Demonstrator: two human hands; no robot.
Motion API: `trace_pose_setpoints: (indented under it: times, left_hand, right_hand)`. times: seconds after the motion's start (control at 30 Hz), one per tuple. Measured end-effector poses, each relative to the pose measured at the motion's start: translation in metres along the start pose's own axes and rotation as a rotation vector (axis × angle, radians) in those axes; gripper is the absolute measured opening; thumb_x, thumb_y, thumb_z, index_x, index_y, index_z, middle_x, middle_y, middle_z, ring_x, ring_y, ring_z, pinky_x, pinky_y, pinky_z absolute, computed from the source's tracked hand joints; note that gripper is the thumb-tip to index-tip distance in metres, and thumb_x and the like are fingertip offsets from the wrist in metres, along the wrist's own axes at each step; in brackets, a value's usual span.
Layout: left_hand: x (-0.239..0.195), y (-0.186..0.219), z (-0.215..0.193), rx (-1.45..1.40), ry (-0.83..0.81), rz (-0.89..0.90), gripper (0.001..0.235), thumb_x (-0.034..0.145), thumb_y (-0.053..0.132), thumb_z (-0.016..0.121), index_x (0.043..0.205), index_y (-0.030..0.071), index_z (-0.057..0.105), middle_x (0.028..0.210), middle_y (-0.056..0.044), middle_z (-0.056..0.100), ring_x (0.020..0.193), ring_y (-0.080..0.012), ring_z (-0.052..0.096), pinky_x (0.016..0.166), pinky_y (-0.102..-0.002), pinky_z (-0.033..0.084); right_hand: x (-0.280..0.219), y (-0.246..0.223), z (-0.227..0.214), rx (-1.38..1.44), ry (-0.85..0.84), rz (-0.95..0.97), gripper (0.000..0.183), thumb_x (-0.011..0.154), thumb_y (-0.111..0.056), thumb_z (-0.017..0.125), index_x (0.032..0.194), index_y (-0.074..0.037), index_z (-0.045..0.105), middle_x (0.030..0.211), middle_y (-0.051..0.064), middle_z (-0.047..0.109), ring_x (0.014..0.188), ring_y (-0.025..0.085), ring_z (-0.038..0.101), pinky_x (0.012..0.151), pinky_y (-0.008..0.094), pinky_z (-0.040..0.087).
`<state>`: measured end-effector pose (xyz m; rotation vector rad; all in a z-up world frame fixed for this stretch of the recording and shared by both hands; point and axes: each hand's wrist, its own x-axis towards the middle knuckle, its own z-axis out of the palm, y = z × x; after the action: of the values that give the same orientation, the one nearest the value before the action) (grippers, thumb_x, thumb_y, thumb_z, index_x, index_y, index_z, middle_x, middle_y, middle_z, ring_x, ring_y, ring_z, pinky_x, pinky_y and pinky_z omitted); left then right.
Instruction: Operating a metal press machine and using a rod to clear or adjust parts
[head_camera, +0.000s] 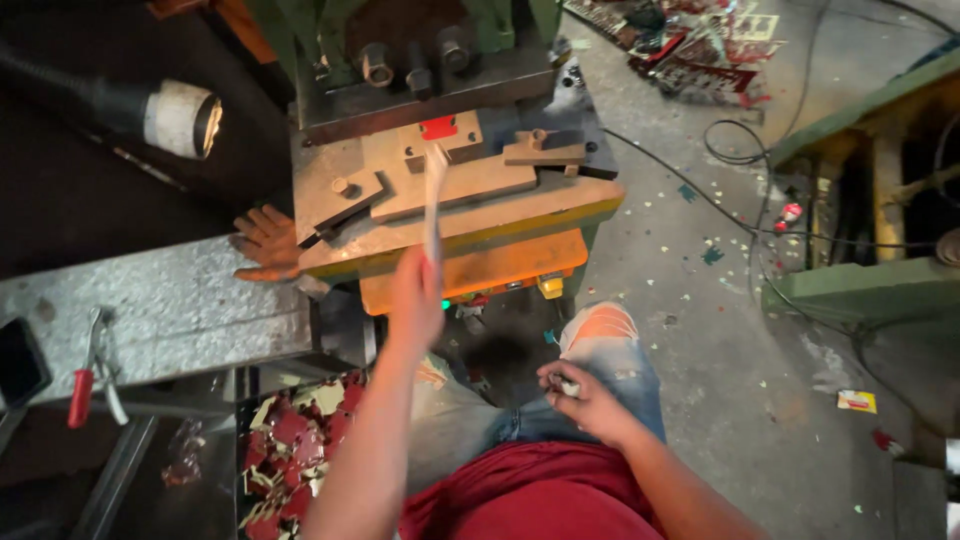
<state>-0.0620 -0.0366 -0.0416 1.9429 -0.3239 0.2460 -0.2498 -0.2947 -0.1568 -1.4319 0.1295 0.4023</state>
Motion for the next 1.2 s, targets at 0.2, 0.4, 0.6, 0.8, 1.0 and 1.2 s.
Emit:
trace_pose_setpoints:
  times: [0.2,0.4,0.6,0.8,1.0,1.2]
  left_hand:
    - [-0.153,0.006,0.031,-0.160,-0.298,-0.260,0.042,0.103,0.026,0.047,0.138,0.004,0.054,0.120,-0.011,0.067,0.098,-0.0209,0.065,0.086,-0.032,0.053]
    - [-0.154,0.037,-0.004,0.233,-0.713,-0.111,0.046,0.098,0.035,0.059,0.135,0.008,0.062,0.112,-0.018,0.064,0.096,-0.0369,0.063,0.083,-0.042,0.054]
    - [-0.073,0.062,-0.191,-0.752,-0.233,-0.306,0.028,0.103,0.014,0.043,0.082,0.013,0.061,0.069,0.005,0.046,0.059,-0.0028,0.039,0.048,-0.019,0.030]
    - [-0.196,-0.179,-0.074,-2.296,-0.385,-0.589,0.021,0.104,0.025,0.050,0.110,0.016,0.068,0.086,0.002,0.066,0.060,-0.0084,0.051,0.052,-0.028,0.041]
    - [-0.084,0.081,-0.113,-1.006,-0.005,-1.112,0.034,0.104,0.034,0.053,0.077,0.020,0.038,0.056,0.006,0.019,0.039,-0.0086,0.020,0.033,-0.018,0.020]
    - [-0.105,0.031,-0.070,-0.416,-0.217,-0.598,0.029,0.090,0.021,0.054,0.102,0.001,0.070,0.086,-0.009,0.067,0.069,-0.0181,0.059,0.060,-0.032,0.048]
  right_hand:
    - [-0.021,-0.052,0.017,0.541,0.047,0.241,0.072,0.092,0.002,0.062,0.157,-0.025,0.044,0.118,0.009,0.067,0.092,0.017,0.063,0.076,0.033,0.057]
    - [-0.003,-0.005,0.031,0.669,-0.004,0.232,0.037,0.097,-0.006,0.063,0.134,-0.007,0.061,0.106,0.014,0.072,0.083,0.022,0.068,0.070,0.035,0.057]
    - [0.007,0.024,0.025,0.574,0.149,0.197,0.037,0.095,-0.011,0.066,0.131,-0.004,0.062,0.091,0.022,0.069,0.074,0.037,0.075,0.066,0.056,0.067]
    - [0.004,0.001,0.027,0.565,0.174,0.256,0.037,0.096,-0.017,0.066,0.130,-0.005,0.060,0.085,0.024,0.070,0.072,0.036,0.075,0.064,0.054,0.066]
    - [-0.008,0.004,0.021,0.683,0.366,0.355,0.028,0.100,-0.019,0.065,0.125,-0.007,0.063,0.081,0.020,0.070,0.064,0.030,0.071,0.057,0.045,0.066]
    - [-0.018,-0.035,0.029,0.778,0.094,0.224,0.037,0.099,-0.013,0.060,0.136,-0.014,0.061,0.109,0.011,0.070,0.081,0.021,0.068,0.064,0.037,0.061]
